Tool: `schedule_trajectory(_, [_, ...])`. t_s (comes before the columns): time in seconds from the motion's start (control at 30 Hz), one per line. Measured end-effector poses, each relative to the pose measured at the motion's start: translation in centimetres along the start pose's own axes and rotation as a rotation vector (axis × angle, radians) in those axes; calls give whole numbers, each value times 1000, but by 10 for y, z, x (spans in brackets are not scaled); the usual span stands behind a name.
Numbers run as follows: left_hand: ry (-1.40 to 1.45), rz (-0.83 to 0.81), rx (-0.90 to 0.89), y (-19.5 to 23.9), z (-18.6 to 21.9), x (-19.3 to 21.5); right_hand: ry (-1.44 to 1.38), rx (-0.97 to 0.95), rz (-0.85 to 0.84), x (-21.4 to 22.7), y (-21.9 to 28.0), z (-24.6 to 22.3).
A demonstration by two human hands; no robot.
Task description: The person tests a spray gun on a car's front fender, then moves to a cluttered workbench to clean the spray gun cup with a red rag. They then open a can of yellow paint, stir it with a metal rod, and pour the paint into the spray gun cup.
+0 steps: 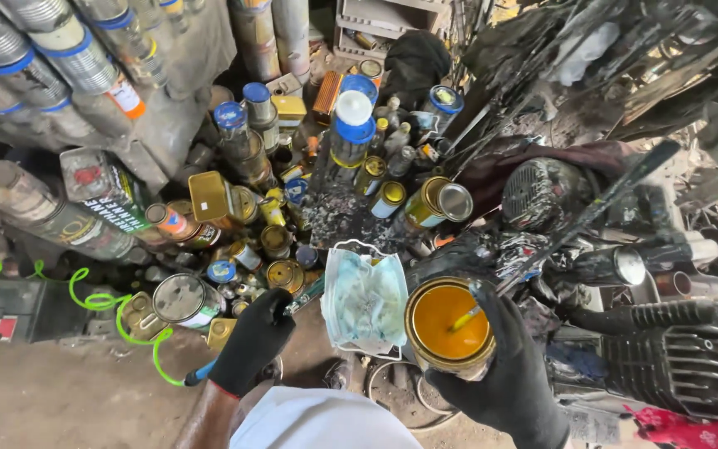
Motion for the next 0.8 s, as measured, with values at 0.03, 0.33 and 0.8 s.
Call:
schedule_trajectory(0.03, [3, 4, -2, 1, -4, 5, 2, 66, 21, -4, 3, -3])
schedule_trajectory(0.33, [32, -16, 7, -1, -24, 41, 17, -29, -146, -34, -9, -54])
schedule_trajectory(0.8, [72, -121, 54, -14, -36, 54, 34, 86, -231, -50, -22, -93])
Point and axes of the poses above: each hand's wrist, its own y-axis away from the middle knuckle, its own x-axis out of the back of the hand, z = x × y, the point moved 3 cm from there along -y, towards the middle knuckle, and after that the axes turned 12 degrees about z, right-handed, at the moved point
